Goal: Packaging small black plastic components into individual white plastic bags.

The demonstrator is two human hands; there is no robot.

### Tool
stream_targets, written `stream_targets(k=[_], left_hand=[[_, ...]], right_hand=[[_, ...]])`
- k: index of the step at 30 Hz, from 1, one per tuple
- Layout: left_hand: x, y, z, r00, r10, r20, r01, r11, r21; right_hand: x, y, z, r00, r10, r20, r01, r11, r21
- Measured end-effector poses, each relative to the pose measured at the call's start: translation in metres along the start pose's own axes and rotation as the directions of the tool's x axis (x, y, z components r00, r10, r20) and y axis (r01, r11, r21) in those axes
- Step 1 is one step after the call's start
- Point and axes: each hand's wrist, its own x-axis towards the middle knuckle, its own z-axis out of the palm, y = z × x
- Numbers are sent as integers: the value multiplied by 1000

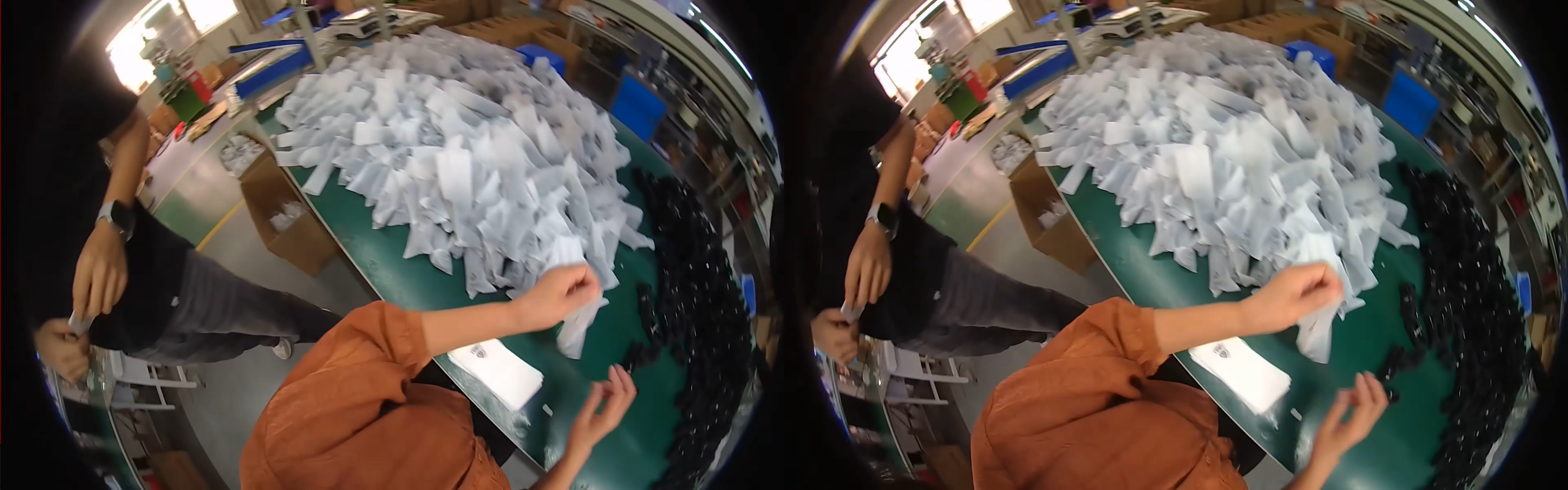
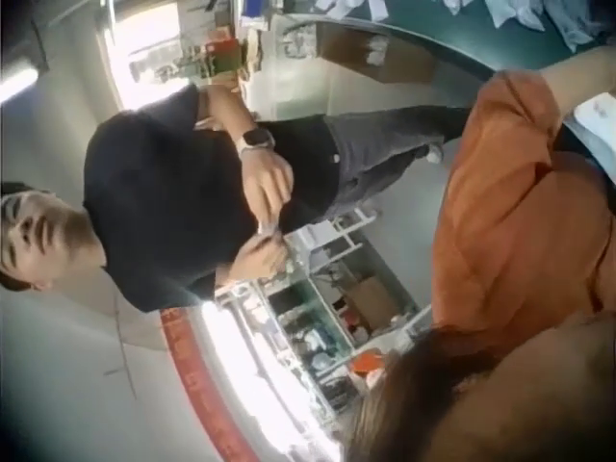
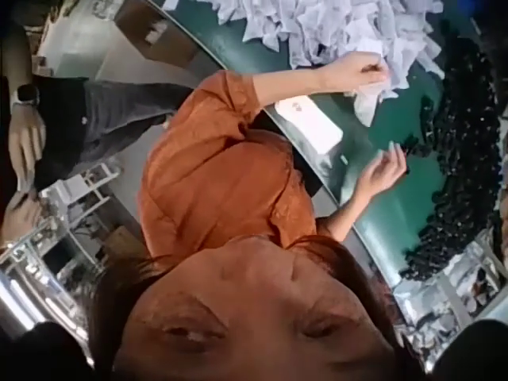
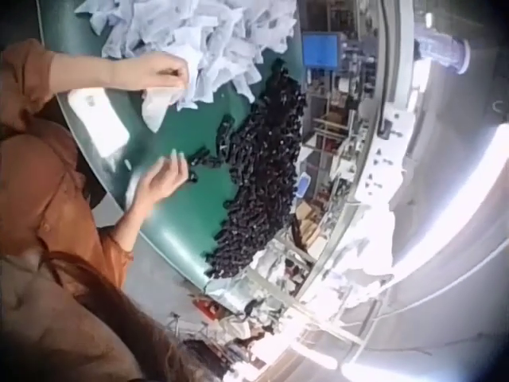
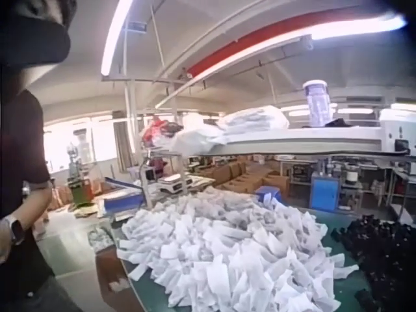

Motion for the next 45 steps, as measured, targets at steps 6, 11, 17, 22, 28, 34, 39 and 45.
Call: stream_targets(k=[6, 11, 17, 22, 28, 34, 39, 45], left_hand=[[6, 11, -38, 816, 503, -284, -237, 739, 631], [-59, 8, -37, 937, 333, -103, -196, 747, 636], [-114, -27, 7, 968, 107, 228, -213, 830, 515], [-128, -40, 33, 911, 107, 398, -332, 763, 555], [-134, -49, 45, 931, 75, 357, -304, 700, 646], [-126, -46, 35, 958, -125, 256, -17, 871, 490], [-128, -35, 23, 948, -264, 180, 176, 902, 394], [-138, -72, 36, 964, 51, 263, -117, 963, 244]], right_hand=[[-30, 154, -51, 969, 229, 96, -133, 805, -578], [-24, 105, -39, 961, 268, 64, -200, 839, -506], [-31, 78, -8, 982, 179, 59, -138, 895, -425], [-54, 47, 9, 903, 405, 145, -409, 913, -2], [-67, 8, 13, 879, 367, 304, -432, 883, 182], [-66, -1, 9, 929, 194, 317, -228, 971, 74], [-53, -14, 14, 920, -57, 387, 52, 998, 25], [-82, -3, 14, 926, -102, 363, 46, 986, 160]])
